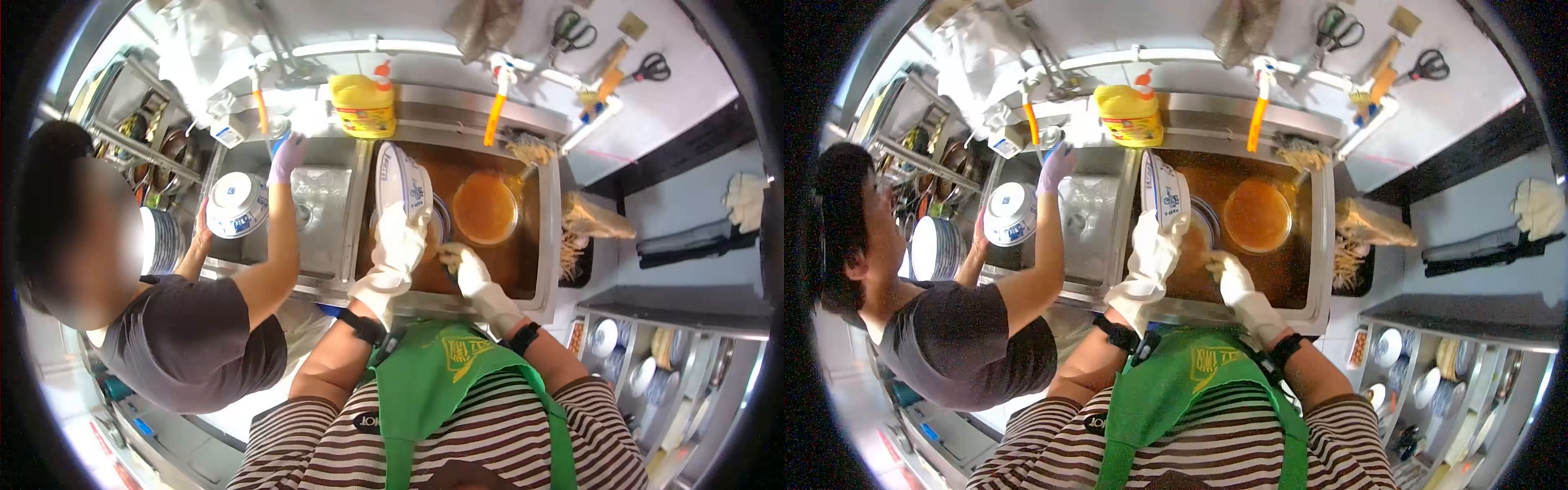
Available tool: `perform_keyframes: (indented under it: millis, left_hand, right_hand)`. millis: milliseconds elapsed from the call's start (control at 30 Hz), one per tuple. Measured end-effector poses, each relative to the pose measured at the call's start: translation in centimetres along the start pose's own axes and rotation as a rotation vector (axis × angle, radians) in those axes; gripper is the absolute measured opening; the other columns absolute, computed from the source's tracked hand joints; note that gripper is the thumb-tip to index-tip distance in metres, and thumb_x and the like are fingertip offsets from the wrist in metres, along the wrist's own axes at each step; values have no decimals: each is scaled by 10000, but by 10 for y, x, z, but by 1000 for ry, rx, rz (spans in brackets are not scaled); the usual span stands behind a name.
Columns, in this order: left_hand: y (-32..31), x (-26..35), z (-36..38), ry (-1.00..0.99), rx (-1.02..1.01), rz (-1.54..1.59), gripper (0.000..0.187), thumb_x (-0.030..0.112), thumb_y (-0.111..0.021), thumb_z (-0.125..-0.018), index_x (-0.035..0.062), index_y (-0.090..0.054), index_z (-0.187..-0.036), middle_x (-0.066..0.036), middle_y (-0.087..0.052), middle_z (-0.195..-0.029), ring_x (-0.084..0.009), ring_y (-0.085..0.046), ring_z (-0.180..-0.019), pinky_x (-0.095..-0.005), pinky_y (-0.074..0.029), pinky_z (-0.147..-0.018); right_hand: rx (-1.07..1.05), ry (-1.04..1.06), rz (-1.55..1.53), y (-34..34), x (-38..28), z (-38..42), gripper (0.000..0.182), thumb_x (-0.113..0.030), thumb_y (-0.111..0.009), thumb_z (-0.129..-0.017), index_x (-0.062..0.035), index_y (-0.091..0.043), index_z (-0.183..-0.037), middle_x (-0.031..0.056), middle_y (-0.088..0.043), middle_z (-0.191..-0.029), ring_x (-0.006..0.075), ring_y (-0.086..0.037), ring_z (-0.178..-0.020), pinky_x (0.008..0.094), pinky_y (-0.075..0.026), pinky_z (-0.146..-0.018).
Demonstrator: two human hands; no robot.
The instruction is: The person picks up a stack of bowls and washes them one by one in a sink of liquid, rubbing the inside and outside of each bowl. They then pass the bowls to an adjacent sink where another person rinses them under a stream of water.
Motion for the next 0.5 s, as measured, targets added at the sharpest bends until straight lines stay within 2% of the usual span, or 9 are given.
perform_keyframes:
  millis: [33,133,200,267,300,333,400,433,500]
  left_hand:
    - [14,8,-7,-222,88,-76,218,160,-748,-981,17,-745,-1145,-195,-747,-949,-424,-722,-854,-432,-605,-810]
    - [42,-9,-31,-253,50,-46,223,150,-769,-946,6,-755,-1116,-242,-756,-995,-450,-732,-921,-478,-606,-852]
    - [58,-26,-46,-303,133,-129,226,142,-759,-949,-13,-752,-1113,-275,-758,-1039,-451,-742,-967,-486,-603,-882]
    - [69,-49,-68,-188,78,-291,223,152,-741,-974,-25,-752,-1109,-280,-762,-1064,-464,-743,-991,-484,-600,-880]
    - [81,-51,-77,-4,13,-238,281,210,-728,-987,-46,-744,-1100,-286,-761,-1071,-475,-737,-1009,-494,-590,-872]
    - [88,-54,-87,4,16,-239,281,210,-728,-987,-46,-744,-1100,-286,-761,-1071,-475,-737,-1009,-494,-590,-872]
    - [99,-81,-104,360,-43,-307,354,293,-693,-1004,-39,-748,-1114,-267,-771,-1089,-477,-736,-1017,-490,-592,-873]
    - [98,-100,-111,369,-51,-310,354,293,-693,-1004,-39,-748,-1114,-267,-771,-1089,-477,-736,-1017,-490,-592,-873]
    - [80,-175,-121,529,-28,-202,405,361,-663,-1009,-19,-759,-1110,-224,-788,-1087,-436,-754,-1024,-471,-599,-892]
  right_hand:
    - [-1,69,74,10,15,7,376,-154,-495,-1113,-50,-667,-1430,92,-716,-1308,201,-674,-1120,335,-530,-977]
    - [97,189,432,8,6,44,338,-91,-485,-1102,-60,-718,-1345,91,-721,-1260,197,-679,-1058,316,-532,-943]
    - [120,274,514,11,10,51,341,-79,-475,-1103,-56,-714,-1346,99,-722,-1262,201,-683,-1067,326,-539,-946]
    - [152,349,583,16,17,52,345,-67,-465,-1105,-52,-711,-1346,107,-723,-1264,206,-688,-1076,336,-546,-949]
    - [167,292,561,18,23,50,353,-59,-453,-1104,-42,-709,-1345,123,-722,-1273,222,-695,-1097,348,-552,-965]
    - [183,233,539,17,24,48,361,-52,-440,-1103,-33,-708,-1344,139,-721,-1281,238,-702,-1118,360,-558,-982]
    - [178,223,625,12,12,53,361,-54,-442,-1102,-29,-707,-1347,150,-718,-1281,252,-707,-1112,368,-561,-991]
    - [180,213,708,8,6,59,362,-57,-444,-1101,-26,-706,-1349,162,-715,-1281,265,-712,-1105,375,-564,-1000]
    - [204,190,705,4,-1,62,372,-46,-441,-1095,-39,-713,-1348,166,-713,-1274,273,-715,-1093,378,-564,-1007]
Point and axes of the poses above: each hand's wrist, its own z-axis away from the middle knuckle, its own y-axis out of the back of the hand, x = y × z, the point moved 5 cm from there along -z, towards the middle knuckle
